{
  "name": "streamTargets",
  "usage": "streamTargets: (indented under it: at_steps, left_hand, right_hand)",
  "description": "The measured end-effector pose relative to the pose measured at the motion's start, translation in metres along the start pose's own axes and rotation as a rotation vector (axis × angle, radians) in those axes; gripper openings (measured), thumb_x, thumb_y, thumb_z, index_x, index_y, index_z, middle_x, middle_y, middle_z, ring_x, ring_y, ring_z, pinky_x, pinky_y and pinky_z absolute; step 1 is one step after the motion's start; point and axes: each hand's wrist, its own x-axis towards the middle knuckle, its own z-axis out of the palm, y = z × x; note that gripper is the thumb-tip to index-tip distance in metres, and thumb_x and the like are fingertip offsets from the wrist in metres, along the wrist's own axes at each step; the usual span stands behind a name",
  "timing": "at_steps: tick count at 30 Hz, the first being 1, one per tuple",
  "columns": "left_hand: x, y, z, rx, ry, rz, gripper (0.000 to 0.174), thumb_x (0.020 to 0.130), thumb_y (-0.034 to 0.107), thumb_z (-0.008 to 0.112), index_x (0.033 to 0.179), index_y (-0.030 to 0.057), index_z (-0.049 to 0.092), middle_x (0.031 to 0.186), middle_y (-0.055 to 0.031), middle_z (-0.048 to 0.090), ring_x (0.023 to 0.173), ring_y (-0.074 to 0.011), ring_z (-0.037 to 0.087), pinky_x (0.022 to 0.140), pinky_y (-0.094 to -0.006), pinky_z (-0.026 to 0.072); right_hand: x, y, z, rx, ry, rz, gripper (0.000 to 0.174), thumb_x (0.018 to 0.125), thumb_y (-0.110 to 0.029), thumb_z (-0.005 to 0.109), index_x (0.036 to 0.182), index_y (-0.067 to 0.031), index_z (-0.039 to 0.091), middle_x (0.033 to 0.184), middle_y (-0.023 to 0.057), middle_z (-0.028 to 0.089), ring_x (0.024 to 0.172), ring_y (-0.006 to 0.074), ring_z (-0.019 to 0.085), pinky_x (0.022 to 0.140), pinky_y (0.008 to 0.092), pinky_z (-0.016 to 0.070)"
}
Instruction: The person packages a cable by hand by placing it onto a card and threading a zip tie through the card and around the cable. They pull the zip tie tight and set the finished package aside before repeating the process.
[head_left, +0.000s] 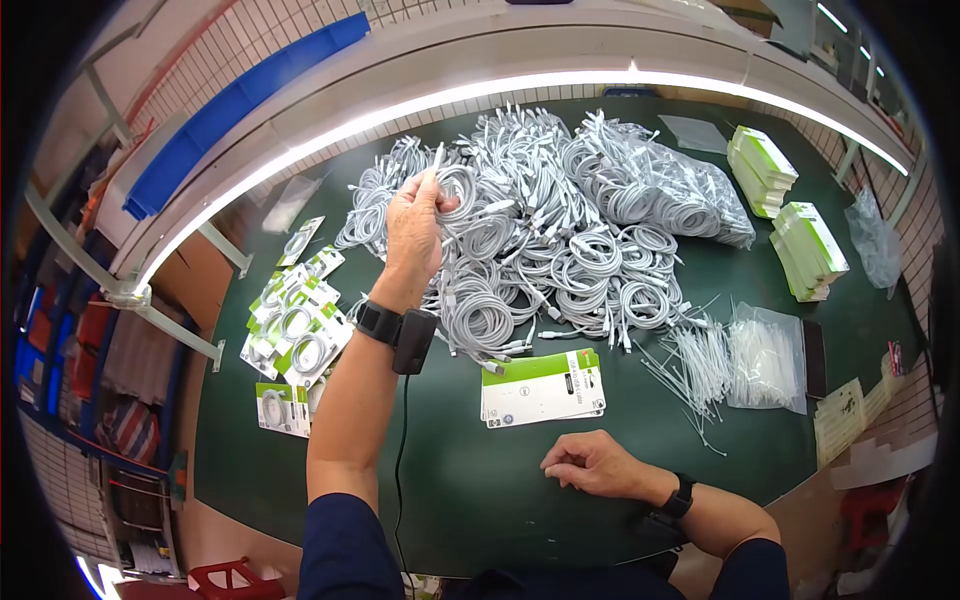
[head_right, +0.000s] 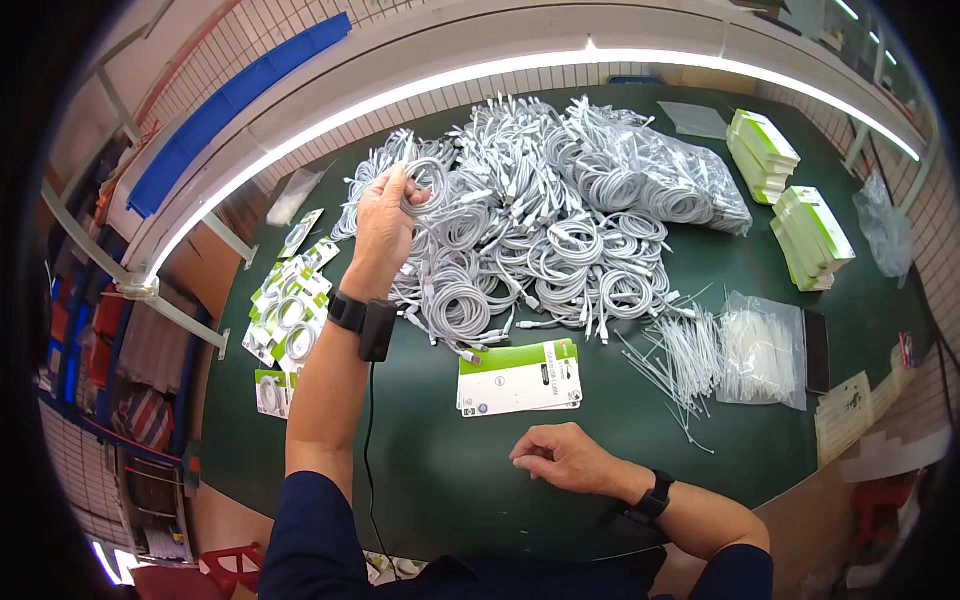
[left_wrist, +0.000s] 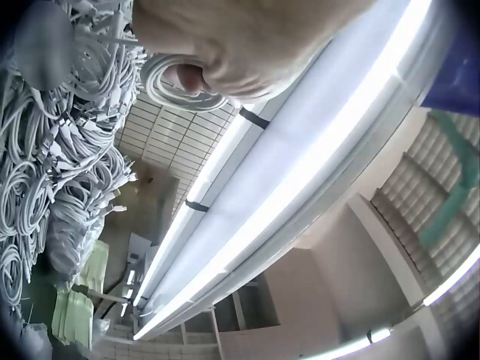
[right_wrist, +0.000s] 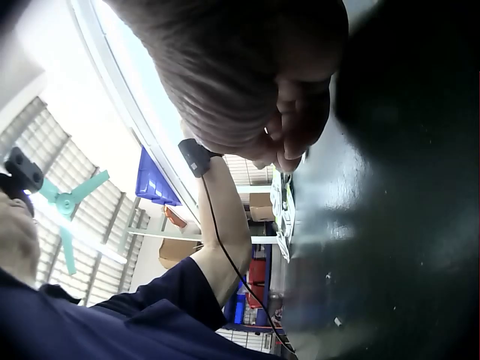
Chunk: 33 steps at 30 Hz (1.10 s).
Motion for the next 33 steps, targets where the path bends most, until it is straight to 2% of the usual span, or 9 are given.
streamTargets:
  at_steps: [2,6,11,15,19,24,27,29,33]
  left_hand:
    - [-0.009,0.010,0.001,-0.100,0.020,-0.002,0.020,0.111,0.024,0.058,0.098,0.0090,0.061,0.076,0.0049,0.048,0.069,-0.0081,0.046,0.086,-0.0349,0.0536]
    - [-0.036,0.014,-0.005,-0.345,-0.022,0.010,0.021,0.109,0.029,0.063,0.105,0.0092,0.061,0.076,0.0060,0.048,0.067,-0.0080,0.045,0.085,-0.0346,0.0558]
    - [-0.072,0.017,0.016,-0.429,0.077,-0.005,0.015,0.107,0.022,0.067,0.103,0.0086,0.060,0.072,0.0060,0.043,0.064,-0.0083,0.043,0.085,-0.0338,0.0559]
    - [-0.082,-0.001,0.004,-0.634,0.105,-0.105,0.025,0.110,0.029,0.062,0.116,0.0046,0.060,0.068,0.0060,0.035,0.064,-0.0098,0.041,0.091,-0.0346,0.0528]
    - [-0.117,0.001,0.041,-0.629,0.216,-0.230,0.026,0.109,0.030,0.062,0.117,0.0045,0.061,0.067,0.0065,0.032,0.064,-0.0099,0.035,0.093,-0.0309,0.0500]
    - [-0.161,-0.024,0.057,-0.565,0.094,-0.337,0.030,0.112,0.033,0.057,0.121,0.0056,0.060,0.069,0.0067,0.031,0.065,-0.0083,0.034,0.090,-0.0312,0.0510]
    - [-0.191,-0.030,0.079,-0.569,0.137,-0.459,0.033,0.114,0.032,0.053,0.126,0.0010,0.058,0.072,0.0069,0.031,0.066,-0.0073,0.034,0.084,-0.0336,0.0555]
    - [-0.204,-0.035,0.077,-0.504,0.033,-0.527,0.035,0.113,0.030,0.054,0.132,0.0005,0.057,0.073,0.0065,0.033,0.066,-0.0071,0.035,0.080,-0.0326,0.0562]
    - [-0.222,-0.041,0.081,-0.357,0.061,-0.585,0.032,0.110,0.024,0.059,0.130,-0.0003,0.058,0.076,0.0051,0.041,0.071,-0.0092,0.049,0.075,-0.0329,0.0524]
  right_hand:
    - [0.000,0.000,-0.001,0.008,0.018,-0.027,0.009,0.101,-0.006,0.071,0.107,-0.0001,0.072,0.087,0.0035,0.072,0.072,0.0073,0.068,0.059,0.0225,0.0531]
    - [0.004,-0.022,-0.008,0.051,0.092,-0.063,0.009,0.101,-0.005,0.070,0.108,0.0001,0.072,0.087,0.0033,0.071,0.072,0.0073,0.068,0.059,0.0221,0.0528]
    - [0.022,-0.049,-0.011,0.131,0.215,-0.008,0.012,0.100,-0.008,0.071,0.109,-0.0007,0.071,0.086,0.0013,0.071,0.070,0.0067,0.067,0.058,0.0221,0.0499]
    - [0.039,-0.052,-0.010,0.178,0.256,0.010,0.019,0.101,-0.011,0.069,0.115,0.0020,0.071,0.090,0.0026,0.072,0.073,0.0070,0.067,0.060,0.0221,0.0530]
    - [0.046,-0.052,-0.006,0.234,0.330,-0.076,0.033,0.108,-0.020,0.060,0.127,0.0056,0.065,0.102,0.0080,0.073,0.077,0.0086,0.068,0.064,0.0235,0.0555]
    - [0.049,-0.055,-0.015,0.349,0.523,-0.210,0.053,0.116,-0.035,0.040,0.144,0.0091,0.052,0.119,0.0137,0.071,0.083,0.0097,0.065,0.069,0.0245,0.0565]
    - [0.050,-0.041,-0.028,0.488,0.629,-0.234,0.062,0.114,-0.043,0.046,0.142,0.0124,0.052,0.112,0.0162,0.069,0.076,0.0109,0.066,0.064,0.0238,0.0569]
    - [0.046,-0.033,-0.034,0.519,0.618,-0.201,0.057,0.114,-0.042,0.046,0.136,0.0092,0.058,0.105,0.0124,0.071,0.075,0.0083,0.063,0.062,0.0229,0.0548]
    - [0.033,-0.020,-0.036,0.461,0.546,-0.108,0.047,0.113,-0.037,0.051,0.129,0.0054,0.063,0.090,0.0042,0.070,0.067,0.0045,0.059,0.055,0.0215,0.0484]
